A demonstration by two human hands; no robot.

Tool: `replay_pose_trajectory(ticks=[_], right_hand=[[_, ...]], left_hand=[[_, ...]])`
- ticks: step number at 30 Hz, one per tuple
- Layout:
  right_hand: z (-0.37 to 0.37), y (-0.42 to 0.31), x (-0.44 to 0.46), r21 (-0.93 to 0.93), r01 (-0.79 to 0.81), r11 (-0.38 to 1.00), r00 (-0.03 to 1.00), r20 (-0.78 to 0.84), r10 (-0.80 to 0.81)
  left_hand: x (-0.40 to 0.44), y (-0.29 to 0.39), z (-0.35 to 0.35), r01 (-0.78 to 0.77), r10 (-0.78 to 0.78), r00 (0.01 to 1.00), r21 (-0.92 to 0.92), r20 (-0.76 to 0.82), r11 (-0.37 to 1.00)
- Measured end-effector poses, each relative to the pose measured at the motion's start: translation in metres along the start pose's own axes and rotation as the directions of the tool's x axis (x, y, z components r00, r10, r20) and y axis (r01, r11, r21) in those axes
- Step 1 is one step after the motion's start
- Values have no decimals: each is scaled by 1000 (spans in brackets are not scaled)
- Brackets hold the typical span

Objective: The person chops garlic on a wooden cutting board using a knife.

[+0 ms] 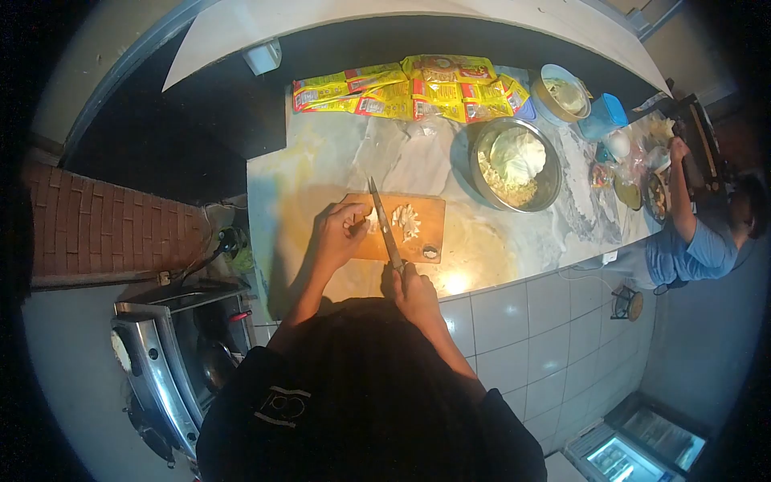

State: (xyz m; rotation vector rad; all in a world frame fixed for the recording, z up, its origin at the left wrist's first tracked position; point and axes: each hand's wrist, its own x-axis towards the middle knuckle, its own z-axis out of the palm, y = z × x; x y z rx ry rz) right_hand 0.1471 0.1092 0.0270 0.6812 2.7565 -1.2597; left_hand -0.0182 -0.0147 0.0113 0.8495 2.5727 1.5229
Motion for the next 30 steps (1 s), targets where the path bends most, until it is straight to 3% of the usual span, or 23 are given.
replay_pose_trajectory(ticks=[3, 12, 22, 24, 30], right_hand=[[4, -3, -1, -37, -4, 999, 1000, -6, 4], [3, -10, 0, -126, 10, 992, 1000, -23, -13], [25, -21, 11, -88, 39, 995, 996, -82, -46], [33, -21, 11, -94, 55, 994, 993, -98, -64], [36, -25, 11, -178, 45, 983, 996, -68, -58]], left_hand=[[-2, -1, -1, 141, -131, 987, -111, 91, 984], [-4, 6, -1, 212, -196, 972, -116, 130, 970], [-8, 2, 5, 92, -87, 996, -192, 35, 977], [-7, 12, -2, 153, -138, 981, -109, 139, 982], [-8, 3, 3, 119, -108, 984, -68, 140, 991]])
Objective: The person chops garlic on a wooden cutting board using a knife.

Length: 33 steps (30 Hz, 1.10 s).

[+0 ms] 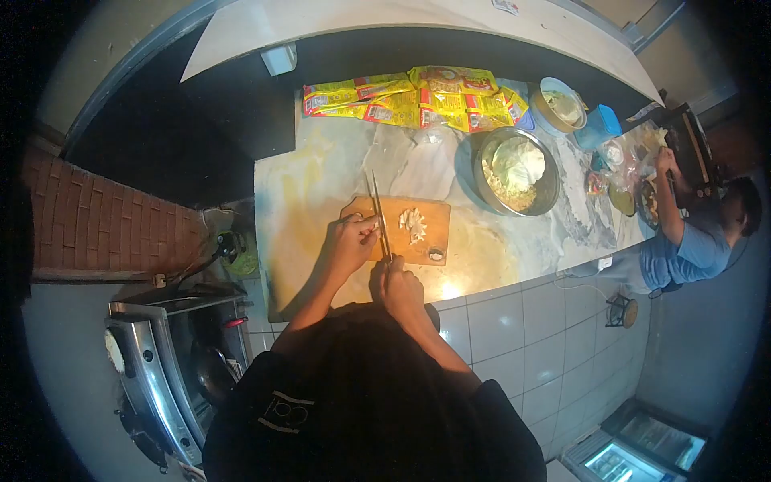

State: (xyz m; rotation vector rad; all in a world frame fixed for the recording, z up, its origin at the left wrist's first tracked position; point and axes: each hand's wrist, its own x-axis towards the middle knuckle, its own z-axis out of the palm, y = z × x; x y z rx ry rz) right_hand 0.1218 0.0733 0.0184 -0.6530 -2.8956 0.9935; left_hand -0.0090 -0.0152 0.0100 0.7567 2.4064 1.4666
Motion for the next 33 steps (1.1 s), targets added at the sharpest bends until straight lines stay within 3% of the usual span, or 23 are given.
replay_pose_trajectory(ticks=[4, 10, 13, 18, 33], right_hand=[[5, 0, -5, -101, 61, 993, 997, 47, -57], [14, -8, -1, -154, -80, 985, 996, 28, 85], [18, -7, -3, -189, -52, 981, 999, 1, 53], [23, -9, -5, -184, -65, 981, 998, 6, 67], [25, -2, -8, -82, -62, 995, 998, 12, 63]], left_hand=[[-1, -10, 6, -26, 25, 999, -71, -22, 997], [3, -9, 6, -94, 94, 994, 16, -63, 995], [4, -13, 5, -130, 134, 991, 110, -24, 985], [5, -14, 5, -79, 78, 996, -16, -38, 997], [5, -3, 4, -77, 80, 996, 63, -47, 995]])
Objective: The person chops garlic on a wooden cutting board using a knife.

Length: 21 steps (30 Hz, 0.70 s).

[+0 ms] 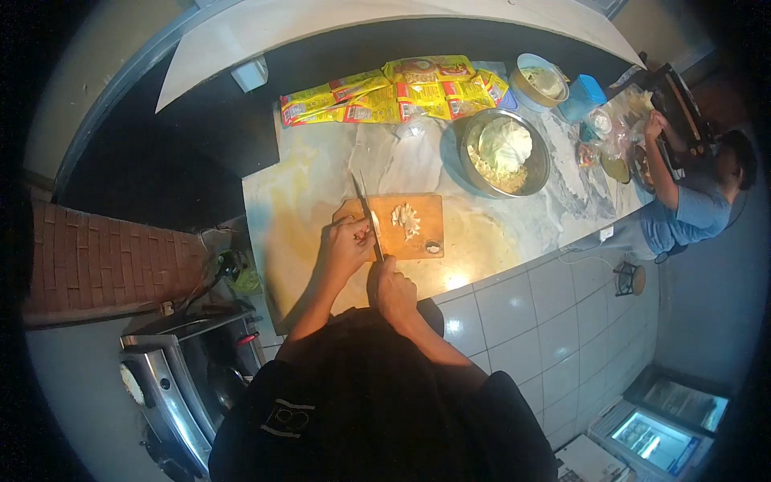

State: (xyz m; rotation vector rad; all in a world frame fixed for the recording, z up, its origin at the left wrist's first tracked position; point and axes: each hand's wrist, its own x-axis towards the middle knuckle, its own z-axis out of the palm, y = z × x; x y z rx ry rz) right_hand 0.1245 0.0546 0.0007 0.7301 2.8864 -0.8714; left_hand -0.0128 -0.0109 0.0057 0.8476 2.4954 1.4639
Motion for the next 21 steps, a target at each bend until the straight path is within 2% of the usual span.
replay_pose_trajectory(ticks=[7, 10, 13, 15, 21], right_hand=[[-2, -1, -1, 25, 9, 1000, 1000, -9, -9], [-1, -1, -1, 39, 21, 999, 999, -30, -20], [-4, -3, 0, 40, 6, 999, 1000, 6, -6], [-4, -3, 1, 55, 1, 998, 1000, 12, -1], [-7, -5, 1, 68, -9, 998, 1000, 12, 9]], left_hand=[[0, 10, -4, 25, -25, 1000, 6, 10, 1000], [-1, 13, -6, -17, 14, 999, 85, 35, 996], [0, 11, -4, -3, 0, 999, 64, 34, 998], [-1, 9, -1, 17, -17, 1000, -27, -5, 999], [0, 17, -6, 10, -11, 1000, 50, 26, 999]])
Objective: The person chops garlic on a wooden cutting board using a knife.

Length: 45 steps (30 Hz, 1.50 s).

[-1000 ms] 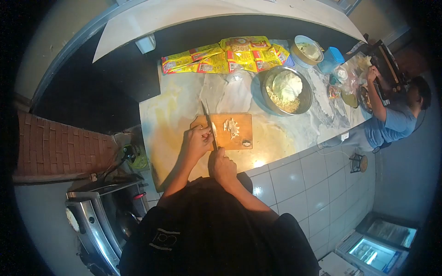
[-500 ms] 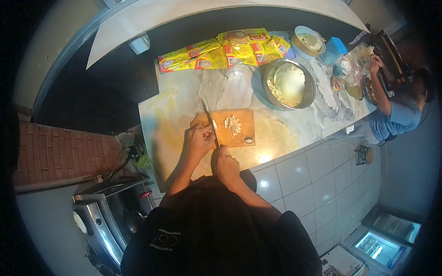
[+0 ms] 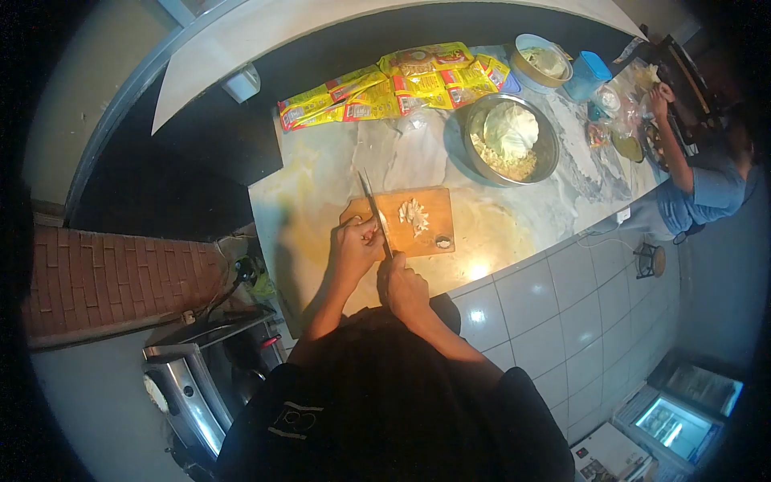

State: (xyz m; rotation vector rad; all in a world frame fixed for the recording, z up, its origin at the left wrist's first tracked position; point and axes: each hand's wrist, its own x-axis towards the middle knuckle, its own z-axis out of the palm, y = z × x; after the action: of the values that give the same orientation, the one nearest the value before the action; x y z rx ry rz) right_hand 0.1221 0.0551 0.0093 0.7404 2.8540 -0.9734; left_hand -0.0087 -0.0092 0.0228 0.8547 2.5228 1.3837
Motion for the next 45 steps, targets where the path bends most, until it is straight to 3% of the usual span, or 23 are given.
replay_pose_trajectory(ticks=[7, 9, 11, 13, 14, 15, 17, 18, 19, 21, 22, 25, 31, 33, 35, 40, 43, 45], right_hand=[[-2, -4, 1, -36, -37, 999, 999, 16, 38], [-2, -5, 1, -62, -45, 997, 999, 20, 46], [-2, -6, 1, -66, -41, 997, 999, 5, 42], [2, -6, 2, -74, -48, 996, 999, -5, 48], [3, -6, 2, -82, -55, 995, 998, -12, 55], [3, -6, 1, -83, -54, 995, 999, -10, 53], [2, -7, 2, -56, -56, 997, 998, 1, 56], [2, -7, 3, -56, -54, 997, 999, -2, 54], [2, -7, 3, -51, -59, 997, 998, -4, 59], [2, -6, 3, -48, -69, 997, 998, -10, 68], [2, -6, 3, -45, -70, 997, 998, -6, 70], [-1, -8, 4, -26, -84, 996, 996, 2, 84], [-6, -14, 2, 7, -131, 991, 991, 32, 131], [-5, -13, 3, 5, -133, 991, 991, 21, 133], [-3, -10, 2, 42, -107, 993, 994, -1, 107], [1, -7, 4, 12, -106, 994, 994, -15, 107], [-1, -9, 3, -2, -106, 994, 994, -21, 106], [-4, -11, 0, 9, -105, 994, 994, -19, 105]], left_hand=[[14, 1, -22, -36, 31, 983, 20, 181, 999], [25, 7, -30, -88, 83, 995, 105, 48, 991], [40, 17, -35, -59, 51, 997, 151, 54, 987], [54, 28, -35, -212, 215, 975, 61, -50, 975], [61, 32, -35, -312, 315, 949, 88, -25, 946], [67, 32, -30, -310, 313, 949, 89, -27, 947], [80, 28, -17, -561, 557, 828, 79, 66, 824], [85, 26, -12, -560, 542, 821, 65, 180, 826], [90, 24, -6, -563, 546, 819, 65, 178, 824], [100, 23, 4, -698, 668, 706, 73, 235, 712], [105, 22, 6, -720, 655, 673, 101, 345, 686], [108, 36, 7, -798, 735, 589, 100, 336, 594], [110, 69, -14, -779, 740, 627, 176, 242, 602], [108, 47, 4, -761, 697, 646, 194, 310, 619], [106, 14, 27, -782, 602, 582, 173, 547, 599], [117, 21, 21, -777, 585, 583, 176, 564, 605], [131, 47, 6, -751, 615, 627, 162, 478, 640], [139, 84, -14, -799, 738, 599, 163, 312, 579]])
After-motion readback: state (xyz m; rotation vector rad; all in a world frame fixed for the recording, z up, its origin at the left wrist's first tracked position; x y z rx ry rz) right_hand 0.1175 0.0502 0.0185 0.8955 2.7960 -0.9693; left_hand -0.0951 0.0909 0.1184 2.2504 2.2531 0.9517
